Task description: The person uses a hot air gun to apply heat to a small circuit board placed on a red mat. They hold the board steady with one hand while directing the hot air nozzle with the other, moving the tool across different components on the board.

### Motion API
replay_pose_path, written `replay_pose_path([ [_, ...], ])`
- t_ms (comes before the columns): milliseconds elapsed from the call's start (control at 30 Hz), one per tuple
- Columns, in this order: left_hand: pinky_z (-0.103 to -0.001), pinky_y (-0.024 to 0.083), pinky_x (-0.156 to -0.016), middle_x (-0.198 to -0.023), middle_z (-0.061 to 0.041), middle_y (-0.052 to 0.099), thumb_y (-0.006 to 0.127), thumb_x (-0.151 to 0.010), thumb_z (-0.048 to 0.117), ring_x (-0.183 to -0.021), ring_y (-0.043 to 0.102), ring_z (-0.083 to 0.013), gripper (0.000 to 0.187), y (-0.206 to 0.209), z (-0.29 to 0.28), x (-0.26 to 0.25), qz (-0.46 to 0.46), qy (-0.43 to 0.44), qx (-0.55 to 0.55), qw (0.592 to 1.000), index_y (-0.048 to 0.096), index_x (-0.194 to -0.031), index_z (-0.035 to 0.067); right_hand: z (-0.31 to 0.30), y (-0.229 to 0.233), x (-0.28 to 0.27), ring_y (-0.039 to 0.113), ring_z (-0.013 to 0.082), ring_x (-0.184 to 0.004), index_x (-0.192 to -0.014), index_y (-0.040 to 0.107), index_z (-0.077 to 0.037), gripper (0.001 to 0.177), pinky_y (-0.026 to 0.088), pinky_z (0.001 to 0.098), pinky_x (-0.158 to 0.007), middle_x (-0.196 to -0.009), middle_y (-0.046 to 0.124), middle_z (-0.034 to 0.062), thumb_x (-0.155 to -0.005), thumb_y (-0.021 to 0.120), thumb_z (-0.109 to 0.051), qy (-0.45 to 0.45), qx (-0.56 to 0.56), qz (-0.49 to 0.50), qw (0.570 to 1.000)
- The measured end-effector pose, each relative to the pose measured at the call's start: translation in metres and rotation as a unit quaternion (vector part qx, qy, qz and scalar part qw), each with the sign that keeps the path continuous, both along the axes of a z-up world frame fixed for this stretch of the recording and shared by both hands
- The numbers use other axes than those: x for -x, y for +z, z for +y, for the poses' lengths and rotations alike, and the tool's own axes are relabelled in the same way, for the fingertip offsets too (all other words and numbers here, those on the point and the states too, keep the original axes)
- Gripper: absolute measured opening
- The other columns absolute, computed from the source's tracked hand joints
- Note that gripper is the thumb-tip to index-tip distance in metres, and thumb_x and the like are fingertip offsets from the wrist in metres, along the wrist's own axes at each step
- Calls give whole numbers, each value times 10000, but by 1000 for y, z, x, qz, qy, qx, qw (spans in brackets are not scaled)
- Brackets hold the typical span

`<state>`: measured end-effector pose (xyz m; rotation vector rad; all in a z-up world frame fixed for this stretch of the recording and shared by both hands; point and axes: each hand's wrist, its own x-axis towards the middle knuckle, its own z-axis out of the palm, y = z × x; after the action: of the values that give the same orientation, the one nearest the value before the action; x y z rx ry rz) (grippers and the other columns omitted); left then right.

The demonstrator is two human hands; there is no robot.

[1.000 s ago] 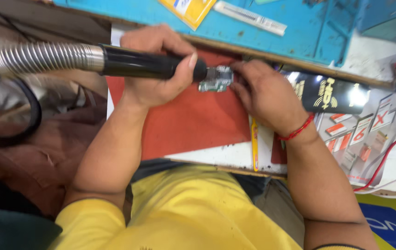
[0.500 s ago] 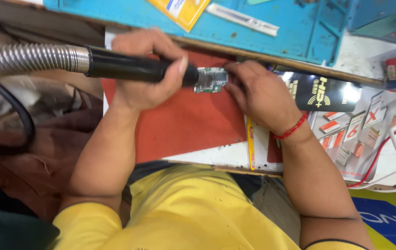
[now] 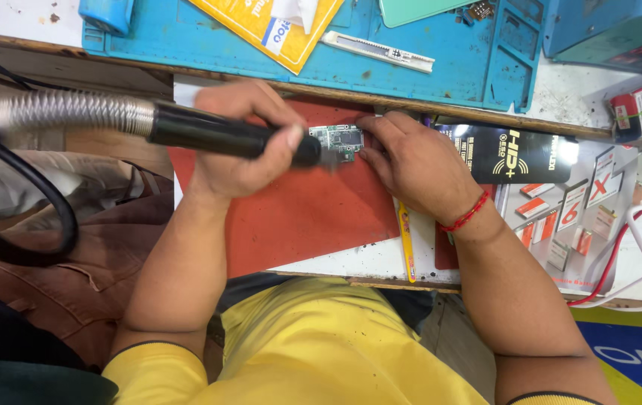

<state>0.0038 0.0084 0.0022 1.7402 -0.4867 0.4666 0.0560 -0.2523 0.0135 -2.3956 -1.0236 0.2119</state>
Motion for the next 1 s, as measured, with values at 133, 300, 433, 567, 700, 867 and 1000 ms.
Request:
replay_pose_path([
  [133, -258, 551, -676, -885, -116, 732, 721, -955, 96, -714, 694, -172, 124, 0, -9, 2, 1, 57, 20, 998, 655, -917, -1, 1, 0, 2, 666, 395, -877, -1237, 655, -62, 307, 541, 480, -715, -1030, 674, 152, -959, 690, -187, -4, 1, -4, 1000],
  [300, -260, 537, -660, -873, -121, 723, 736, -944, 117, -695, 691, -178, 156, 2, -7, 2, 4, 13, 18, 1000, 651, -888, -2, 0, -1, 1, 665, 394, -872, -1235, 654, -60, 306, 537, 480, -713, -1023, 672, 154, -958, 690, -185, -4, 8, 4, 1000],
  [433, -260, 549, -690, -859, -120, 728, 735, -971, 125, -723, 698, -174, 161, 2, -11, 3, -2, 74, 15, 997, 660, -918, -6, 0, -2, 0, 670, 391, -898, -1234, 659, -63, 305, 544, 470, -735, -1035, 673, 154, -955, 685, -184, 4, -11, -15, 1000],
  [567, -257, 549, -717, -863, -113, 728, 731, -985, 116, -739, 689, -157, 157, 2, -12, 4, 25, 75, 61, 995, 657, -916, -4, 1, 0, 0, 678, 384, -901, -1229, 659, -59, 307, 547, 466, -729, -1048, 681, 154, -950, 686, -184, 1, -11, -14, 1000],
  [700, -246, 537, -702, -887, -103, 730, 733, -976, 111, -741, 682, -142, 152, 2, -3, 2, 17, 58, 37, 997, 660, -912, -6, 1, 1, 1, 675, 391, -889, -1225, 661, -54, 306, 542, 475, -724, -1044, 684, 158, -949, 693, -182, -2, 3, 1, 1000],
  [867, -243, 523, -680, -856, -93, 720, 746, -974, 121, -707, 665, -131, 173, 0, -9, 5, 35, 105, 30, 993, 657, -900, -7, 2, 4, 1, 676, 391, -897, -1232, 658, -55, 308, 546, 470, -733, -1053, 685, 158, -949, 686, -174, 3, -13, 1, 1000],
  [1000, -244, 525, -674, -842, -87, 707, 743, -971, 136, -697, 662, -141, 186, -1, -8, 3, 17, 51, 45, 998, 643, -886, 4, 3, 4, 3, 673, 391, -886, -1240, 664, -61, 295, 542, 473, -731, -1034, 683, 156, -967, 683, -173, -12, 4, 5, 1000],
])
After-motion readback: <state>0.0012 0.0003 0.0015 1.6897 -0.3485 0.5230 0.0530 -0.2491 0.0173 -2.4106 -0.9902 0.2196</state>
